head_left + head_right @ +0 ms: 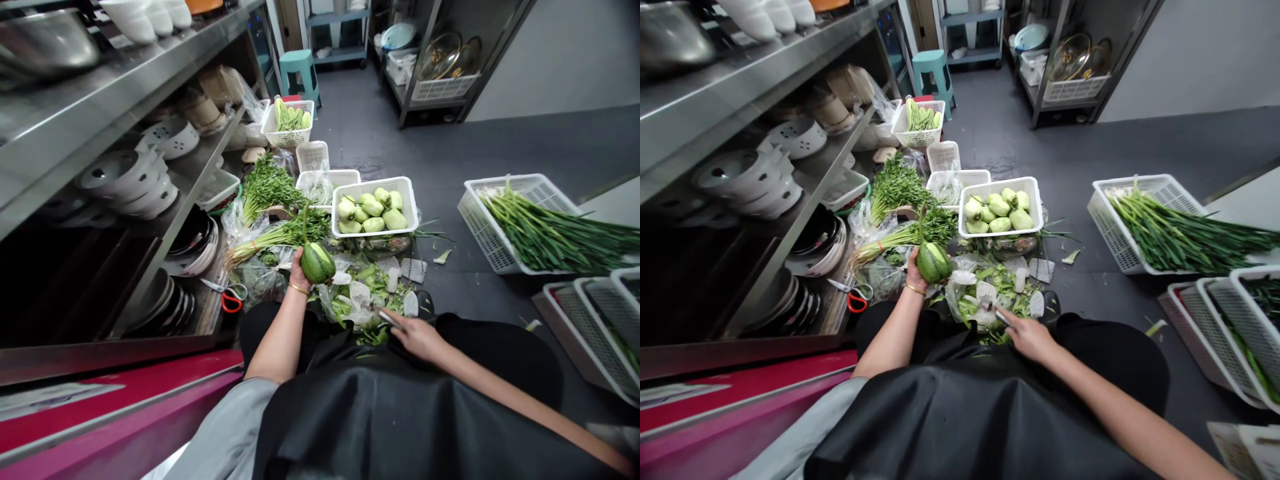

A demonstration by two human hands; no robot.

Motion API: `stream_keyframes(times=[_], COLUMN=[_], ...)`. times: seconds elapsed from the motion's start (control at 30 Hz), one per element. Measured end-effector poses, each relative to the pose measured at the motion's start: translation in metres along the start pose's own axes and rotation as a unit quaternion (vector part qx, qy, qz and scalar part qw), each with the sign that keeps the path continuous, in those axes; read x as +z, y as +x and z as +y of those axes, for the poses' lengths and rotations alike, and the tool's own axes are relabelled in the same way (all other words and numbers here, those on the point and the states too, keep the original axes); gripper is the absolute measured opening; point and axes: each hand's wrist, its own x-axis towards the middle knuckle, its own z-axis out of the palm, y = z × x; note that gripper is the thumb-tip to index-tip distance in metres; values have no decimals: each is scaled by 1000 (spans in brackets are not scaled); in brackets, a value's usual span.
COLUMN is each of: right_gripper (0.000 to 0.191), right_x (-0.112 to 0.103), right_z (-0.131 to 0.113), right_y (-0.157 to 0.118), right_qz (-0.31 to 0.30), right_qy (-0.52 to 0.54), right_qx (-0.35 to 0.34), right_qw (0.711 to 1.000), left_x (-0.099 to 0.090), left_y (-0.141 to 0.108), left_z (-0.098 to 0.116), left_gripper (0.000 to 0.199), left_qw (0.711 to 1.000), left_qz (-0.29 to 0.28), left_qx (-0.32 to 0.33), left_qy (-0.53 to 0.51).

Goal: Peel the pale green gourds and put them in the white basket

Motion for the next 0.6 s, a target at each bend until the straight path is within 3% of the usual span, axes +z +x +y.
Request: stream_keyframes(times=[0.07, 0.13, 0.27, 0.33, 0.43, 0.5, 0.6], right_gripper=[34, 30, 33, 35, 32, 31, 42], right_x=[-14, -25, -11, 5, 15, 5, -28], right_z=[0, -17, -67, -81, -79, -71, -58], right_y=[24, 57, 109, 115, 104, 95, 93], right_qz=[30, 56, 146, 172, 166, 143, 154], right_qy=[104, 221, 378, 379, 365, 339, 245], right_qx=[13, 25, 62, 63, 34, -7, -56], right_qw=[994, 973, 912, 907, 916, 930, 956], left_x=[3, 11, 32, 36, 29, 18, 3], left_y=[-4, -9, -19, -25, -34, -35, -29], left_z=[-3, -14, -38, -41, -34, -29, -24], left_gripper=[58, 64, 65, 57, 50, 48, 47], left_qw=[999, 998, 998, 999, 996, 997, 999], left_qz=[-45, -58, 23, 25, -6, -2, 1], left_qx=[-9, 2, 26, -22, -89, -72, -32], left_qy=[-7, -29, -59, -40, -22, -32, -21])
